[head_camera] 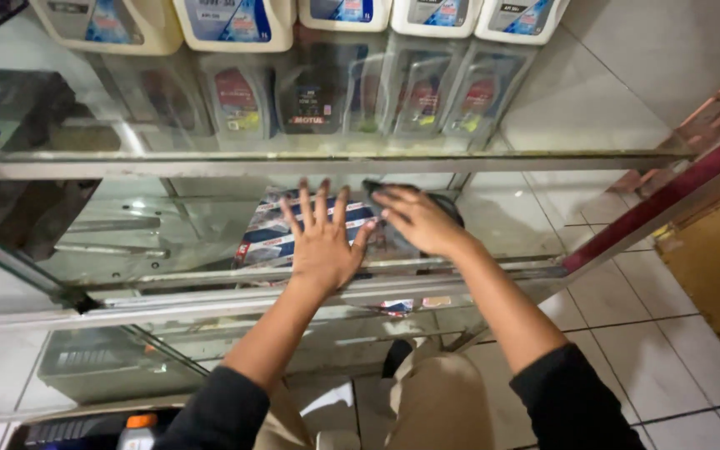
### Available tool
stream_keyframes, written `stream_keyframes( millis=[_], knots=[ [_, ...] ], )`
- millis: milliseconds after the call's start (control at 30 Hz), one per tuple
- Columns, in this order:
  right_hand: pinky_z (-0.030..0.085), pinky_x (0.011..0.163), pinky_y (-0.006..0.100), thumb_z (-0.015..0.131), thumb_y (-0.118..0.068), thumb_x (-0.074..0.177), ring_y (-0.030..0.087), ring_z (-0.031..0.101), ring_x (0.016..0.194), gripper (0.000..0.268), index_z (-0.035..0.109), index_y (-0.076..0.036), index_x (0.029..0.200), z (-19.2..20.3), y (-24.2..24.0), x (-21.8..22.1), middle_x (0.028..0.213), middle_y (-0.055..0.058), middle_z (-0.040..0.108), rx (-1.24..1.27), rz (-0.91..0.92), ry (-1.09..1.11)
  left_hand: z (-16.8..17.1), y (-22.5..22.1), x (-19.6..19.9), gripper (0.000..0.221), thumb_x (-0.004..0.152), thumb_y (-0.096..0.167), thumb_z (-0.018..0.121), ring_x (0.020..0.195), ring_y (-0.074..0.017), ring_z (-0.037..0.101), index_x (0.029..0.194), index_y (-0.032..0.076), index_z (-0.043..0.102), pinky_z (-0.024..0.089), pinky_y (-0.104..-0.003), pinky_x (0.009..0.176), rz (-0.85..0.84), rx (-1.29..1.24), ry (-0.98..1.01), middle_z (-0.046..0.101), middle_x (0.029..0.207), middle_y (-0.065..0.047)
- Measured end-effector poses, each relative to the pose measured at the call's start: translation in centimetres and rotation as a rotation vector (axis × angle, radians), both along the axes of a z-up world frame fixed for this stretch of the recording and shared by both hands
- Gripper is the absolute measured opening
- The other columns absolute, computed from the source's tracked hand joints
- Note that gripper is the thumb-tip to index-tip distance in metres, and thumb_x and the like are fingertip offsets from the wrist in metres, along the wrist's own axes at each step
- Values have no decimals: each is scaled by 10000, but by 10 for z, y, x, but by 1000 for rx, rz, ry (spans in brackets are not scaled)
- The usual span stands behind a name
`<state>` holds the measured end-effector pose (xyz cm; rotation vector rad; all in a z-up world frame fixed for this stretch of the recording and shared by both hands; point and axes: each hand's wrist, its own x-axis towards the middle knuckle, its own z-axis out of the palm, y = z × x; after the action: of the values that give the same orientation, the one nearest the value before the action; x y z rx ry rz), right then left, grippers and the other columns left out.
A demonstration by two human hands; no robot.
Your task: The person wipes the glass surface of a display shelf with a cloth. They then pick up a white motor oil bottle and wipe it with the cloth before placing it back on the shelf.
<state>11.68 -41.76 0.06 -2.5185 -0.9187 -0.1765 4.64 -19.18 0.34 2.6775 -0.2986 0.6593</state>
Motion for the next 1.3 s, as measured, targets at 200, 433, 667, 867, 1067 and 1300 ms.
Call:
stream_keyframes(
  millis=[200,433,667,867,1067,1300],
  knots=[
    [451,1076,515,548,-333,938,417,595,1264,464,662,-78,1309,-11,-69,90,1360,240,634,-276,-514,-40,-1,4,4,823,995,648,384,1535,-488,41,1521,14,401,-57,-725,1161,45,-114,47,284,1597,-283],
    [487,930,565,511,-299,898,468,601,1156,443,675,-43,1220,32,-126,47,1275,257,643,-309,-822,-25,0,3,5,817,992,646,396,1534,-479,60,1524,26,407,-63,-727,1165,51,-119,84,293,1587,-287],
    [494,984,536,439,-349,1035,459,654,1098,488,683,57,1156,-49,-175,-9,1198,302,684,-402,-858,-369,-3,3,3,815,991,647,378,1542,-480,12,1518,26,416,-78,-704,1169,34,-92,65,272,1612,-274],
    [473,1010,513,505,-234,981,397,651,1084,308,679,15,1030,2,-69,-60,1117,243,697,-352,-728,-302,-7,-6,4,834,993,665,329,1538,-460,-24,1530,31,395,-86,-688,1166,23,7,71,261,1623,-248],
    [354,1131,522,559,-230,964,363,561,1314,357,676,-48,1248,-6,29,-64,1392,202,615,-43,-227,-330,-4,-2,0,822,998,654,331,1547,-453,-28,1535,36,399,-82,-683,1177,36,10,74,272,1626,-244],
    [392,1114,474,598,-313,988,342,530,1356,408,660,-138,1352,-8,-65,-29,1485,140,582,19,-323,-177,-3,0,0,818,995,658,317,1546,-444,-29,1538,51,389,-76,-678,1182,44,14,86,270,1627,-234]
  ],
)
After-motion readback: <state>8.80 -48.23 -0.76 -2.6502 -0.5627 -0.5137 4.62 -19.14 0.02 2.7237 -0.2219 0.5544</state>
